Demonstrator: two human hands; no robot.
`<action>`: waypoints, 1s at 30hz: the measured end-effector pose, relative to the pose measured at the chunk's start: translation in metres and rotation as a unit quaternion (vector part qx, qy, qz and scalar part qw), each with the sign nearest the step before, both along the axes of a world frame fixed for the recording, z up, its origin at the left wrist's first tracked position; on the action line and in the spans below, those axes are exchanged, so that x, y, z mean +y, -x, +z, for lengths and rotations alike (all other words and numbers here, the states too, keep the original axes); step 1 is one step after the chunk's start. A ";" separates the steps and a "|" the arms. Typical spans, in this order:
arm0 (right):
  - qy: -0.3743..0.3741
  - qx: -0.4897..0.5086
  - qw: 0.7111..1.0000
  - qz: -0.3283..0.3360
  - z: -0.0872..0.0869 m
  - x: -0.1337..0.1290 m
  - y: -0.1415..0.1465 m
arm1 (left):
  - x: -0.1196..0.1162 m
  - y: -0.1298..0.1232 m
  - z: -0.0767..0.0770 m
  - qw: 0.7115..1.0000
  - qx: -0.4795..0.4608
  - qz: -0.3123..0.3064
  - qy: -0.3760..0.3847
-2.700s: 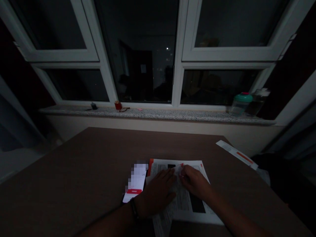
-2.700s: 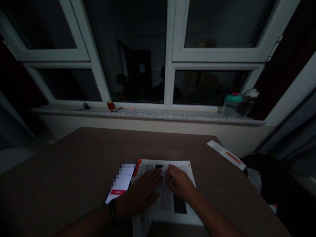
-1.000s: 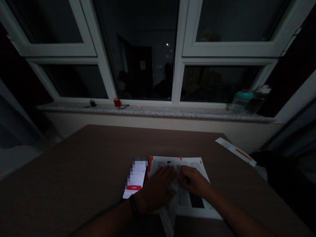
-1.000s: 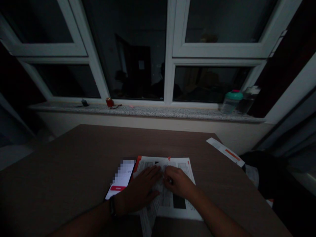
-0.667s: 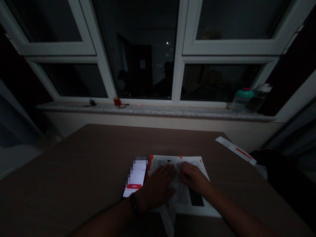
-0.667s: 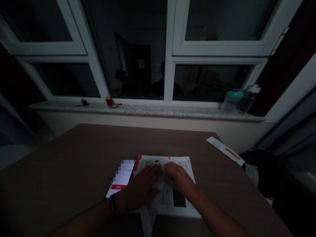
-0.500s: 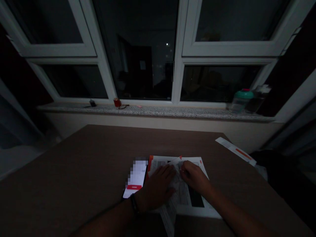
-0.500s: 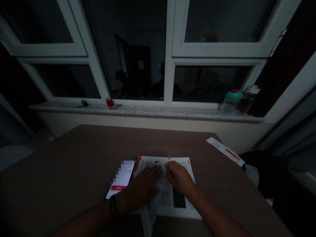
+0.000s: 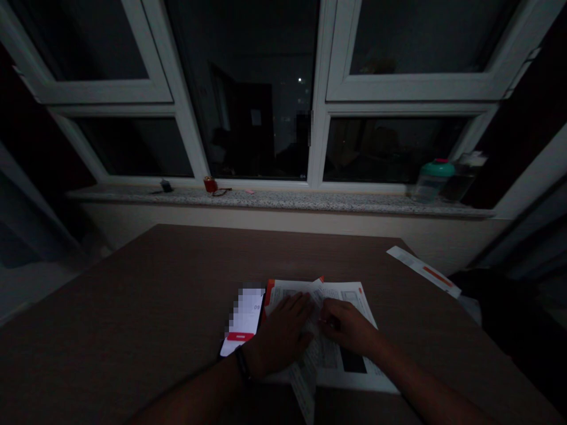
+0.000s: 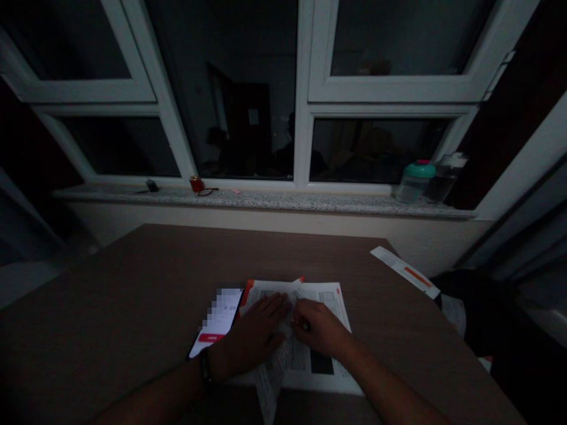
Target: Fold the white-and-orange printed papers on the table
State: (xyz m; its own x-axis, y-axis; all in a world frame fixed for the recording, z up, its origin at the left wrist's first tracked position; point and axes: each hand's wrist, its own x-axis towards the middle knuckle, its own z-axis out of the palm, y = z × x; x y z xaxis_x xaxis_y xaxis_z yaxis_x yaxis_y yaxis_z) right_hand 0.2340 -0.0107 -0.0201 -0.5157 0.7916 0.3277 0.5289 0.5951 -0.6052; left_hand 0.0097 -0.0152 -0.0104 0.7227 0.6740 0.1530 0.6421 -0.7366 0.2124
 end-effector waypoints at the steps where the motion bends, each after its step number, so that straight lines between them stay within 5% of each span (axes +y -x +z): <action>1: -0.001 -0.004 1.000 0.019 0.001 -0.002 0.001 | 0.000 0.000 0.000 1.000 -0.001 -0.001 0.000; 6: -0.013 -0.008 0.999 0.040 -0.001 -0.004 0.004 | 0.001 0.000 0.000 1.000 -0.015 -0.005 -0.003; 12: -0.098 -0.036 0.994 -0.016 -0.005 0.007 0.002 | -0.001 0.000 0.002 1.000 -0.010 -0.006 0.003; 18: -0.069 -0.013 0.993 -0.098 -0.012 0.010 -0.002 | -0.003 0.002 0.005 0.999 -0.036 -0.023 -0.006; 30: -0.073 -0.024 0.996 0.038 -0.007 0.003 -0.003 | -0.001 0.003 0.002 1.000 -0.001 -0.018 0.003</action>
State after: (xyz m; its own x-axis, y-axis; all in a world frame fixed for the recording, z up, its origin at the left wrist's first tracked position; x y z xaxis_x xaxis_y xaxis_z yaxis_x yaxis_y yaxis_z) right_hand 0.2367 -0.0073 -0.0270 -0.5904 0.6946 0.4111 0.5043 0.7151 -0.4841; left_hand 0.0063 -0.0158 -0.0080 0.7466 0.6481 0.1500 0.6146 -0.7583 0.2175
